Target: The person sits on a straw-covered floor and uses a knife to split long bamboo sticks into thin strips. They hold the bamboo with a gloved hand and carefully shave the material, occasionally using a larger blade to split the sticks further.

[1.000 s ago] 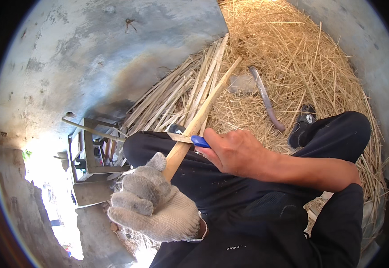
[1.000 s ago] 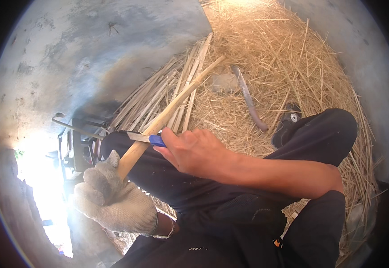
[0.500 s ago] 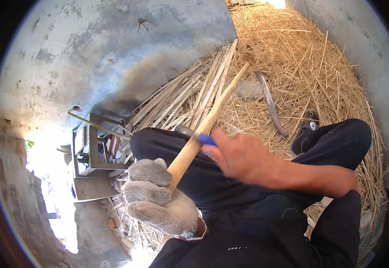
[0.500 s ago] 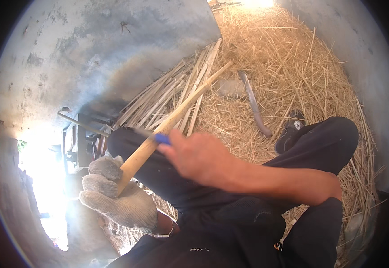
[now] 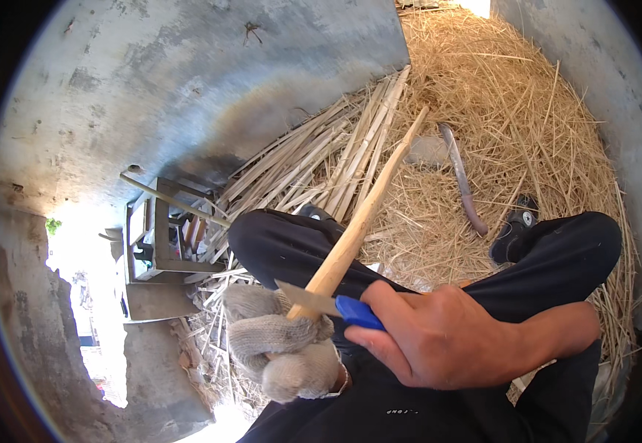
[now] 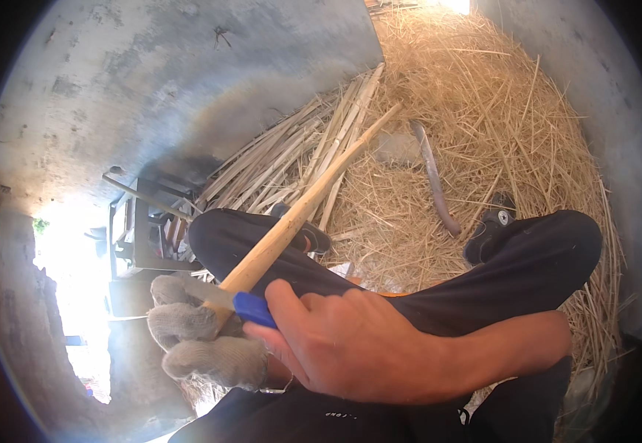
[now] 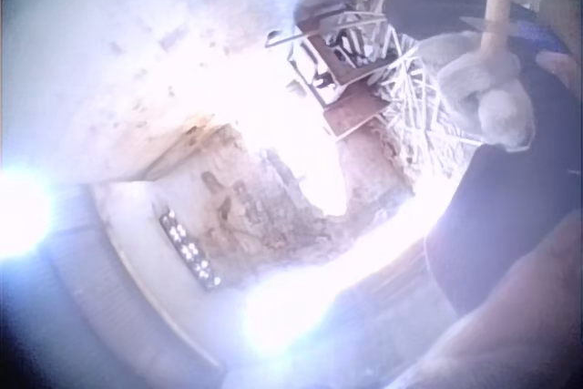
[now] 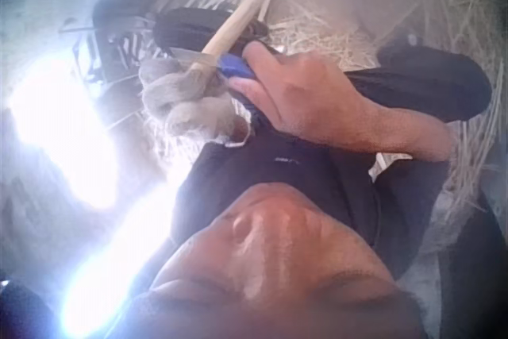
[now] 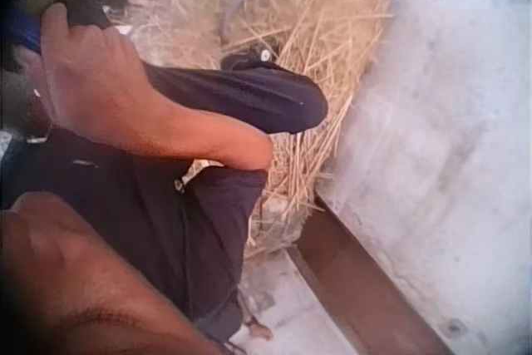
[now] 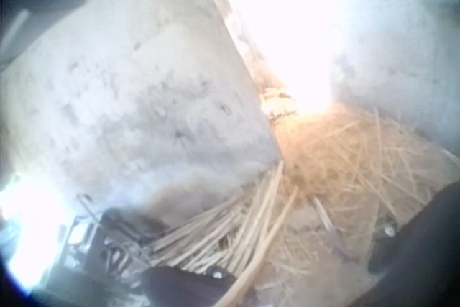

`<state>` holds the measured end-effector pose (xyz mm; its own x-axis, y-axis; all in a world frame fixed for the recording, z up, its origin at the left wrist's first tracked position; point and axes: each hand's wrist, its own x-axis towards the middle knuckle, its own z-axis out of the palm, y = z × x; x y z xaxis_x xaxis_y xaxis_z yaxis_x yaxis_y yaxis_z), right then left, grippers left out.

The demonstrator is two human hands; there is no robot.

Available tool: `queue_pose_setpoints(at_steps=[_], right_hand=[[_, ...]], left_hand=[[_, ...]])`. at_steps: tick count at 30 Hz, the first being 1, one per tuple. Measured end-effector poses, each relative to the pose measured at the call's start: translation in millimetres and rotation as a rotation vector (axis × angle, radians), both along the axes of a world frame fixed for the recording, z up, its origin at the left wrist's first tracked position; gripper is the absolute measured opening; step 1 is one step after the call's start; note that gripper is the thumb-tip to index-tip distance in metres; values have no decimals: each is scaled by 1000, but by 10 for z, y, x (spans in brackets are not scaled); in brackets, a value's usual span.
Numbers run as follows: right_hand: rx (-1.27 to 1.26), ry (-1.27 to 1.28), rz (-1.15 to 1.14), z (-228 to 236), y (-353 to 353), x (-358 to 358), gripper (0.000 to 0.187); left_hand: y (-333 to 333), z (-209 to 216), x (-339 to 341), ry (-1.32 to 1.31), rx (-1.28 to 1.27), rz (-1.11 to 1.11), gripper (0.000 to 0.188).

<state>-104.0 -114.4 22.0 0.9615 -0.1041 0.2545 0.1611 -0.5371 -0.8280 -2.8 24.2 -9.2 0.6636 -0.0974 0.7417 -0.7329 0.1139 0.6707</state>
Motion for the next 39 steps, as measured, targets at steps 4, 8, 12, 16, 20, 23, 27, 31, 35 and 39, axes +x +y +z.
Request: queue_pose_setpoints(at_steps=[4,8,12,16,20,23,27,31,35,39], right_hand=[[-19,-8,-17,-16,117,15,32],[-53,1,6,18,183,-23,31],[-152,25,-86,-284,116,88,27],[-175,118,-155,-250,109,119,26],[-135,-46,-82,-124,291,13,29],[-179,62,-140,-179,280,61,27],[-213,-15,-238,-449,183,281,28],[-177,-15,-190,-244,442,233,29],[-207,178,-314,-544,234,360,31],[-240,255,-386,-614,45,272,25]], left_hand=[[71,-16,-2,-10,49,29,53],[96,-26,-8,-12,66,64,54],[79,5,-11,4,65,104,56],[175,19,9,63,69,-49,60],[222,-57,19,24,81,42,63],[260,-53,11,-20,118,173,63],[142,129,3,27,71,16,54],[44,167,-106,267,-79,116,45],[142,139,-90,251,-58,80,49],[126,118,-18,232,-69,93,47]])
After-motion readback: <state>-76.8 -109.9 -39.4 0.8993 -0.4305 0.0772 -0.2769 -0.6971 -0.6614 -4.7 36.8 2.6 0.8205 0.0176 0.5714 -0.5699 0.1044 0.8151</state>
